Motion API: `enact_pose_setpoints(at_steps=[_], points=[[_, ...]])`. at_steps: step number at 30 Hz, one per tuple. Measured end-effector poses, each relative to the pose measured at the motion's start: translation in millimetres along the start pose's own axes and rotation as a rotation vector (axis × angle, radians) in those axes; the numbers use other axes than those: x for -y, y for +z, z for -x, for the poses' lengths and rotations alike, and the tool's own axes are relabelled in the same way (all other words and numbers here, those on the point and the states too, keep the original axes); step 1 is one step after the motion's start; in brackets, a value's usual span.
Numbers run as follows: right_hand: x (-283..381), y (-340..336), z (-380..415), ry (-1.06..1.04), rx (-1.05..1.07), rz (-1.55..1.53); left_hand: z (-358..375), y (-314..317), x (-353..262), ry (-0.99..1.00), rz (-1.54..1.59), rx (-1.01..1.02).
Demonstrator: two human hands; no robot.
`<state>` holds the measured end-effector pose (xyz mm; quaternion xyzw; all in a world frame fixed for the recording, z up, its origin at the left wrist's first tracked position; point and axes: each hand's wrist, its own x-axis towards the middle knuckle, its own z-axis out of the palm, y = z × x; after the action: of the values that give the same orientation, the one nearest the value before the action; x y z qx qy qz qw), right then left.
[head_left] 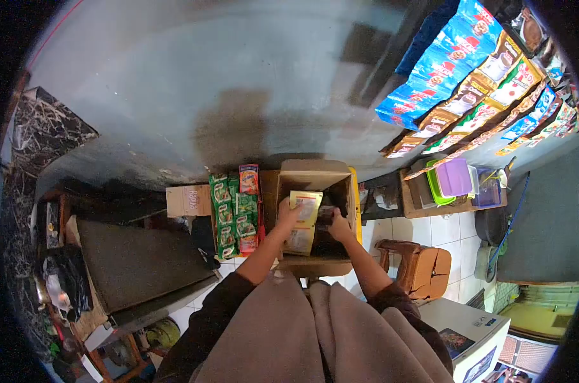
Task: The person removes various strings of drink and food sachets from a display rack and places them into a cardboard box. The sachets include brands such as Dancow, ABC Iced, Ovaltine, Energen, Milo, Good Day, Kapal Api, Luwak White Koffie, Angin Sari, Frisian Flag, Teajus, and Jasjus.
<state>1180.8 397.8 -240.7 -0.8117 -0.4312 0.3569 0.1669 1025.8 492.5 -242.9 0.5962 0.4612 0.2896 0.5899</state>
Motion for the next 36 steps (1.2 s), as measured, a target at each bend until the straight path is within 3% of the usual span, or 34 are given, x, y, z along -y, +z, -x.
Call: enact_pose_setpoints(at_steps=[2,3,5,6,8,10,11,13,15,16,17,18,21,23,27,29,30,31,34,36], points=[[-15.2,22.4,-13.5,0.087,0.016,0.001,-12.3,17.2,-8.0,-0.692,0.153,-0.15],[-25.9,34.7,-17.1,0.166,0.036,0.009,-5.4,15.6,54.9,-0.694,0.15,-0.139],[-38.7,49.9,-11.0,0.131,0.083,0.036,-33.1,28.2,153.7,-0.623,0.038,-0.081],[-43.1,54.4,-6.3,0.085,0.128,0.062,-22.3,31.0,160.2,-0.62,0.044,-0.069],[-40.5,48.1,9.3,-0.039,0.232,0.078,-6.8,37.5,156.7,-0.625,-0.144,0.238],[-16.3,14.4,38.0,-0.19,0.293,0.072,2.3,47.6,117.9,-0.876,-0.048,0.498],[-7.3,-3.3,47.4,-0.264,0.291,0.08,1.9,50.0,111.5,-0.805,-0.074,0.534],[-11.2,-36.7,52.1,-0.56,0.234,0.069,-15.4,46.7,100.9,-0.473,0.099,0.33],[32.3,-120.1,81.2,-0.275,0.388,-0.143,-9.3,32.7,-23.8,-0.319,-0.103,0.333],[23.3,-145.8,78.1,-0.523,0.176,-0.056,-7.5,22.7,-70.3,-0.2,-0.017,0.377],[53.0,-193.9,98.3,-0.371,0.131,0.012,-6.7,13.5,-111.0,-0.089,0.069,0.416],[38.2,-216.2,90.9,-0.577,-0.086,-0.043,-7.0,9.3,-150.1,0.1,-0.01,0.362],[96.4,-314.9,142.7,-0.574,-0.407,-0.46,5.2,5.6,-265.4,0.744,-0.252,0.119],[111.2,-360.4,141.3,-0.694,-0.574,-0.567,21.8,16.0,-331.4,0.972,-0.235,0.077],[135.6,-406.8,113.1,-0.864,-0.935,-0.491,10.2,56.6,-400.7,1.109,-0.174,-0.045],[140.4,-408.6,101.4,-0.716,-1.016,-0.397,-0.8,76.1,-411.2,1.126,-0.175,-0.139],[139.8,-405.4,93.9,-0.774,-1.063,-0.351,-6.4,84.2,-412.9,1.037,-0.051,-0.068],[142.5,-402.9,98.2,-0.763,-1.058,-0.277,-1.8,90.5,-419.6,0.946,0.069,0.002],[143.2,-394.6,96.6,-0.94,-1.02,-0.409,15.3,108.3,-424.5,0.94,0.075,-0.137],[139.9,-397.8,83.5,-0.934,-0.818,-0.737,15.7,119.8,-430.0,1.034,0.13,-0.218]])
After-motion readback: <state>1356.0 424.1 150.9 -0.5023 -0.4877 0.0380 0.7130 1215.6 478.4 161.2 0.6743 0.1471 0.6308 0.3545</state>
